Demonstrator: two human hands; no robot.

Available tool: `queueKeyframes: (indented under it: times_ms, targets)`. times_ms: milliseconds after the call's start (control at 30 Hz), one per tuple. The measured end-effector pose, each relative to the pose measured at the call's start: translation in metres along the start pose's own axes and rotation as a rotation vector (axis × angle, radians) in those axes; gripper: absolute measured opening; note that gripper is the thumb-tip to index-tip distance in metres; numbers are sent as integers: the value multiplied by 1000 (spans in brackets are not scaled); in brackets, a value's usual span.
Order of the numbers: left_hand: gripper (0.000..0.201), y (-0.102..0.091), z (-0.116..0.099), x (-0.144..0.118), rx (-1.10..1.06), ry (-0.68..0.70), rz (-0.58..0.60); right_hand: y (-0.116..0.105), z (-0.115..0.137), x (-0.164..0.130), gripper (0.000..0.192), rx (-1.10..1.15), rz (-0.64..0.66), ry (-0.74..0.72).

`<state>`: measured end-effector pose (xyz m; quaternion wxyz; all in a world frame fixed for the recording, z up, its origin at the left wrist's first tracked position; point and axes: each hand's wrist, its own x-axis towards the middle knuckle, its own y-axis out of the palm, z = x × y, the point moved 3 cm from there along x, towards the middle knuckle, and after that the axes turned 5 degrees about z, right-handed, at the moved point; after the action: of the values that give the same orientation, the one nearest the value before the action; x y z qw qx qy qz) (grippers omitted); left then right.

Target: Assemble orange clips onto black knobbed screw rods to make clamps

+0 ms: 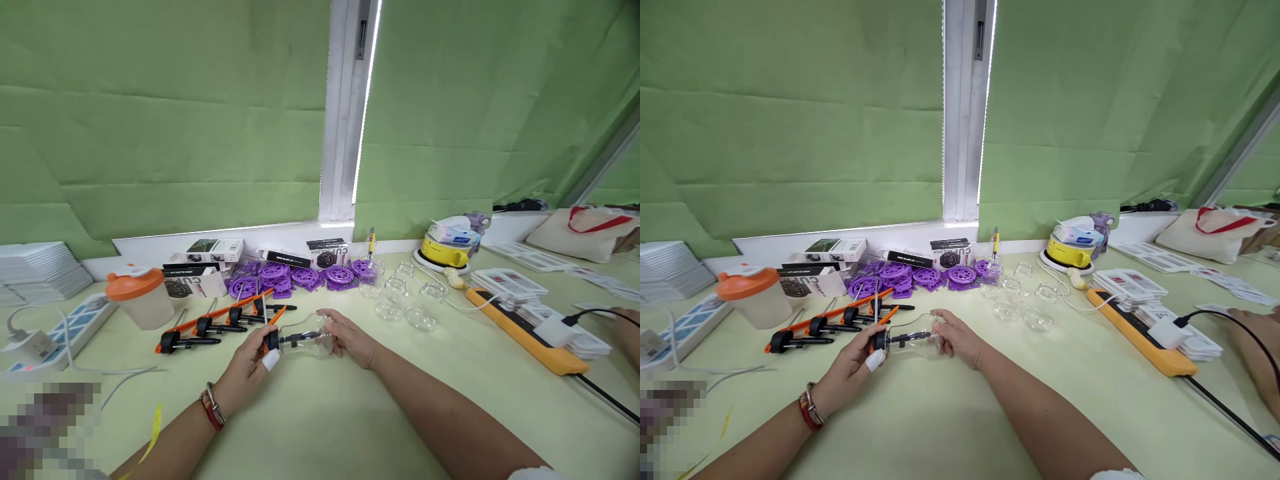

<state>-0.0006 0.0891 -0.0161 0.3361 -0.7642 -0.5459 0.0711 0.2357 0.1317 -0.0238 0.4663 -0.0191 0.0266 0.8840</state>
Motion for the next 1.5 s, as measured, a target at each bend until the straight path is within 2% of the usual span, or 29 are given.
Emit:
queueKeyframes:
  times_ms: [100,233,300,367,500,667,833,1100,1200,1300,1400,1467,1500]
  targets:
    - [37,-1,-1,1,102,53,-31,0,5,-6,62,-146,-75,-65]
    - [39,-3,-3,1,181,92,-65,7,19,-19,59,-633,-167,-332]
    - [44,-2,-4,1,192,108,-88,15,20,-22,72,-848,-146,-380]
    - [52,1,-7,0,164,119,-96,21,16,-19,82,-972,-147,-354]
    - [68,7,-12,-1,84,202,-68,13,10,-8,74,-994,-327,-288]
    - [62,8,-12,-4,219,217,-14,-27,2,6,72,-938,-513,-164]
    - [59,6,-12,-6,298,224,16,-60,-9,21,70,-894,-567,-138]
    - [51,8,-9,-5,427,235,130,-78,-15,39,67,-921,-580,-155]
    - [45,7,-10,-3,435,223,156,-80,-18,42,70,-946,-588,-130]
    - [35,5,-12,-1,418,209,144,-76,-17,37,79,-995,-690,-114]
    - [18,3,-13,0,398,204,135,-60,-9,25,82,-1102,-841,-249]
    - [16,2,-13,1,398,200,136,-40,-3,21,69,-1199,-816,-377]
    - [17,2,-13,2,402,198,135,-27,-2,22,59,-1248,-741,-421]
